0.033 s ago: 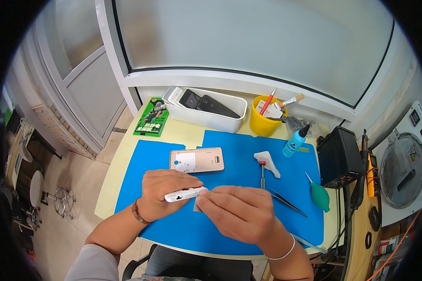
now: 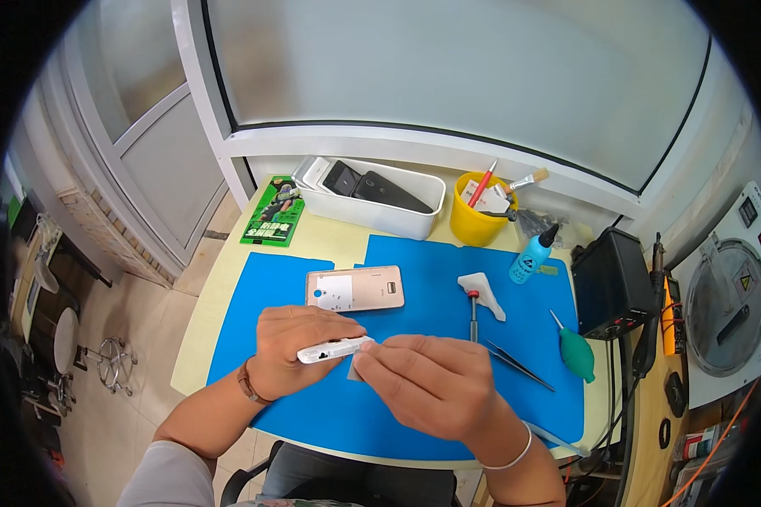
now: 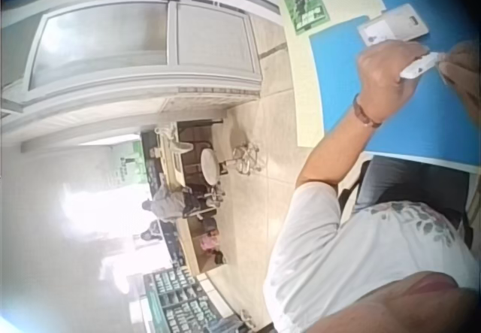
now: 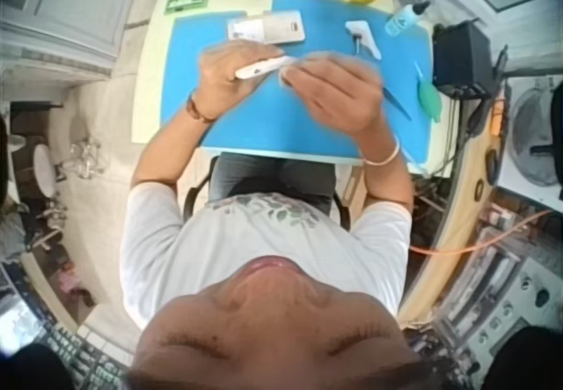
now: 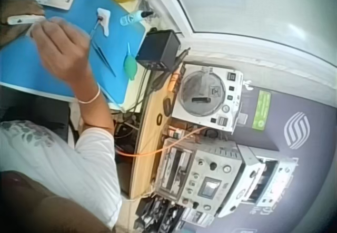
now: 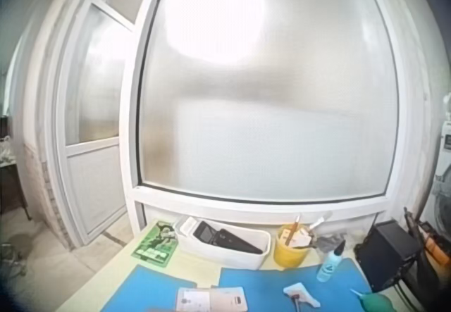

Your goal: The person uses a screwdriver to remove screws from a white smartphone and then uses a prying tool to separate the back cover. The person continues to pry and lift the back cover while holding the phone, then sets the cover aside.

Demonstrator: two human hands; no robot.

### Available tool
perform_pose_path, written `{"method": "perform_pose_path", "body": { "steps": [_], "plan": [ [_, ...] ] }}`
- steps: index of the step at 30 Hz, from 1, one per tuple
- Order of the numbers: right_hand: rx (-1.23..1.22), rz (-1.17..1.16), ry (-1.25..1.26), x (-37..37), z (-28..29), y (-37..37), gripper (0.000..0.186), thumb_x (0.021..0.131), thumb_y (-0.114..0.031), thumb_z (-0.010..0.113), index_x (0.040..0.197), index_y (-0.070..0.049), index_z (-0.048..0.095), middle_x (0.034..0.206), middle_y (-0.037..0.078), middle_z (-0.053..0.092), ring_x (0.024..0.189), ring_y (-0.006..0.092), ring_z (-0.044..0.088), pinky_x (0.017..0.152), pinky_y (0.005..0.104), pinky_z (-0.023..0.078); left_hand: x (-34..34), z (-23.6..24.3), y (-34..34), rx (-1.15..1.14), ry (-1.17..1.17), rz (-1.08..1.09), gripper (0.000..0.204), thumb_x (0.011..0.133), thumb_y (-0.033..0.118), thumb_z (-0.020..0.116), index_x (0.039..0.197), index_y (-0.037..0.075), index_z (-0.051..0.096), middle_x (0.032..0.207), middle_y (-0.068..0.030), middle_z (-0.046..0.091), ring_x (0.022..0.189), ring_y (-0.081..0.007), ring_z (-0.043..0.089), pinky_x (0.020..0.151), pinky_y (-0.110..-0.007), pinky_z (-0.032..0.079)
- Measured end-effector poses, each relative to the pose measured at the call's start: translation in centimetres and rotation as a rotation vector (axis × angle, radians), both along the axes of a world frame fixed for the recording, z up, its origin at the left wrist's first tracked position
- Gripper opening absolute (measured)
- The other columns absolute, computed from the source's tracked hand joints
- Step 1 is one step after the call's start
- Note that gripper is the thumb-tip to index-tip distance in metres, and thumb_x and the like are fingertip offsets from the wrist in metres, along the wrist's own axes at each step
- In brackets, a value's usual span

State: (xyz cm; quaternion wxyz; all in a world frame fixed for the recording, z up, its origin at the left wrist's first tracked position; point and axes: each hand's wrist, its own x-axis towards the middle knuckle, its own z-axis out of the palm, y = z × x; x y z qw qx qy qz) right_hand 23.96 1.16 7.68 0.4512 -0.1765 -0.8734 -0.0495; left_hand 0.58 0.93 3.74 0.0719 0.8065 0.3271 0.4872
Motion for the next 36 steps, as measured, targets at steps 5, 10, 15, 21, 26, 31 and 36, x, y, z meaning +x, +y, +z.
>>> {"method": "perform_pose_path", "body": {
  "steps": [5,10,15,21,26,31,36],
  "plan": [
    [0.116,-0.119,-0.037,-0.5,-0.7,-0.8,0.023,0.087,-0.017,0.09,0.106,-0.009,0.08,0.1,0.006,0.082,0.088,0.0177,0.08,0.069,0.0236,0.063,0.3,0.0,0.0,0.012,-0.015,0.034,0.027,0.078,0.005,0.089,0.104,0.007,0.081,0.094,-0.0105,0.082,0.082,-0.0247,0.081,0.069,-0.032,0.063],
    [0.218,-0.181,-0.082,-0.7,-1.2,-1.3,0.025,0.09,-0.019,0.089,0.11,-0.009,0.078,0.103,0.008,0.081,0.093,0.0193,0.081,0.071,0.0248,0.064,0.4,0.2,-0.4,-0.046,-0.029,0.068,0.026,0.078,0.005,0.09,0.103,0.007,0.082,0.092,-0.0102,0.082,0.077,-0.0243,0.079,0.066,-0.031,0.06],
    [0.241,-0.206,-0.067,-1.3,-1.6,-1.4,0.024,0.091,-0.019,0.087,0.11,-0.006,0.08,0.104,0.012,0.082,0.097,0.0218,0.081,0.079,0.0282,0.065,0.3,-0.1,-0.2,-0.024,-0.049,0.085,0.027,0.078,0.005,0.09,0.103,0.007,0.082,0.088,-0.0099,0.08,0.073,-0.0243,0.078,0.062,-0.031,0.059],
    [0.256,-0.231,-0.052,-1.7,-1.5,-1.3,0.022,0.092,-0.016,0.087,0.111,-0.007,0.078,0.103,0.009,0.081,0.093,0.0197,0.081,0.073,0.0245,0.064,0.4,0.2,-0.2,-0.028,-0.064,0.074,0.027,0.077,0.004,0.091,0.103,0.007,0.082,0.088,-0.0102,0.08,0.074,-0.0244,0.079,0.063,-0.032,0.06],
    [0.27,-0.236,-0.049,-1.7,-1.7,-1.4,0.025,0.09,-0.019,0.087,0.11,-0.005,0.08,0.104,0.012,0.081,0.099,0.0227,0.081,0.081,0.0292,0.066,0.6,0.5,-0.4,-0.055,-0.079,0.09,0.027,0.078,0.004,0.091,0.103,0.007,0.082,0.089,-0.0115,0.081,0.075,-0.0253,0.079,0.064,-0.032,0.06],
    [0.225,-0.211,0.0,-1.8,-1.8,-0.8,0.026,0.089,-0.014,0.088,0.112,-0.008,0.077,0.103,0.008,0.081,0.09,0.0193,0.08,0.071,0.024,0.063,0.6,0.5,-0.4,-0.125,-0.109,0.083,0.027,0.079,0.006,0.091,0.105,0.007,0.083,0.092,-0.013,0.082,0.076,-0.0261,0.08,0.066,-0.031,0.061],
    [0.126,-0.146,0.081,-1.9,-1.2,-0.4,0.023,0.084,-0.01,0.09,0.105,-0.007,0.079,0.097,0.008,0.081,0.083,0.02,0.079,0.065,0.024,0.061,0.8,0.2,-0.7,-0.266,-0.199,0.053,0.026,0.082,0.001,0.087,0.107,0.008,0.085,0.096,-0.0122,0.083,0.081,-0.0208,0.08,0.072,-0.028,0.061]
  ]
}}
